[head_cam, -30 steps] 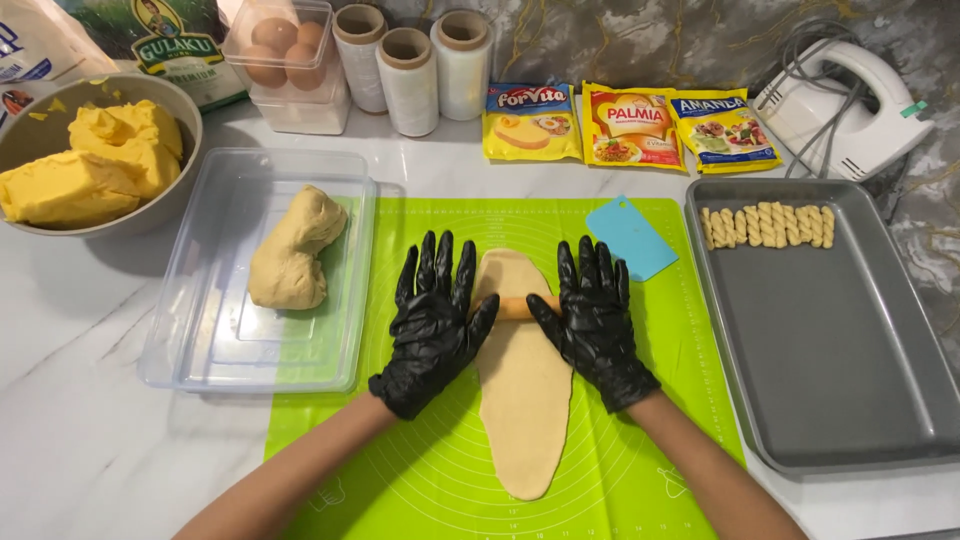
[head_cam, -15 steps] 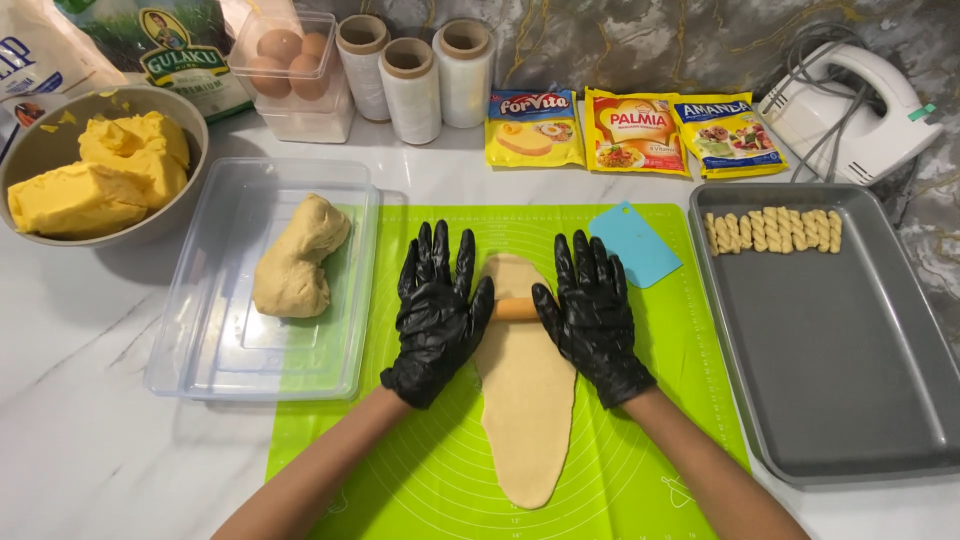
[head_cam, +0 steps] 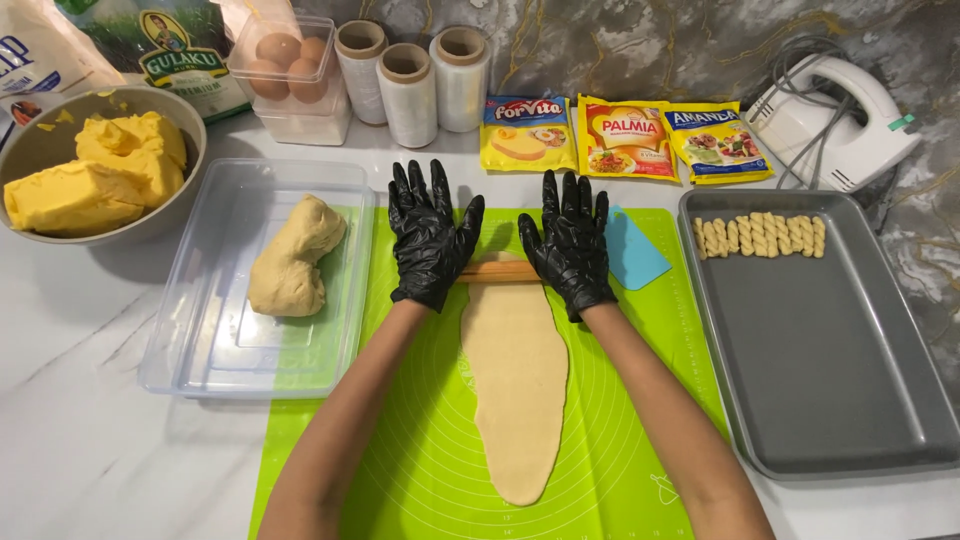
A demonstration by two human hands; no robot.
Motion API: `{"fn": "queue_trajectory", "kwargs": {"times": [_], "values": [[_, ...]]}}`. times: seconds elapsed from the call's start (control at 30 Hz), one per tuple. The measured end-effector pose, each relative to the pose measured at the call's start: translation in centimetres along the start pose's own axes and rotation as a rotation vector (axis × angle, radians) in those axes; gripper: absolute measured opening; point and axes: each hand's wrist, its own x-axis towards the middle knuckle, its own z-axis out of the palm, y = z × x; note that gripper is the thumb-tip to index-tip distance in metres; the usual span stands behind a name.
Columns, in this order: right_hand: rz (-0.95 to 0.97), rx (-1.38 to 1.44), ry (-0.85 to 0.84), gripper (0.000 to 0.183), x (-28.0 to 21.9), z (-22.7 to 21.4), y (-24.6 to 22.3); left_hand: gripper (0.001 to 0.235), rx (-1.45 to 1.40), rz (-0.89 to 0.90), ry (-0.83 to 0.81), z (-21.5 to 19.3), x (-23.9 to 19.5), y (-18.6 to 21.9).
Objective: The person rolls out a piece of dough on a green mat using a wooden rolling pin. They then use a blue plastic scraper to cut the flattened dough into long strips. Finally, they pick up two strips and twist them together.
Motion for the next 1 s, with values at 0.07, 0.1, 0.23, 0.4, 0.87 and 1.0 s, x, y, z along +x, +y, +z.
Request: {"fn": "queue_trajectory", "kwargs": {"times": [0.07, 0.1, 0.23, 0.4, 0.87, 1.0], "values": [[-0.026, 0.019, 0.040, 0.067, -1.8, 0.3, 0.1, 0.078, 0.015, 0.023, 0.008, -1.9, -1.7, 1.3], [-0.059, 0.038, 0.086, 0.064, -2.4, 0.4, 0.1, 0.073, 0.031, 0.045, 0.026, -2.9, -2.4, 1.8], [-0.083, 0.003, 0.102, 0.066, -7.3, -3.5, -1.7, 0.069, 0.017, 0.141, -0.020, -5.4, -7.1, 3.1], [0.000, 0.030, -0.154, 0.069, -6.9, -1.5, -0.6, 0.069, 0.013, 0.138, -0.022, -4.4, -7.1, 2.8], [-0.008, -0.006, 0.034, 0.066, 4.4, 1.7, -0.3, 0.080, 0.143, -0.022, 0.089, -1.3, 3.9, 1.7], [0.078, 0.104, -0.033, 0.069, 2.7, 4.1, 1.5, 0.074, 0.089, 0.024, 0.198, -2.1, 3.2, 2.2]]}}
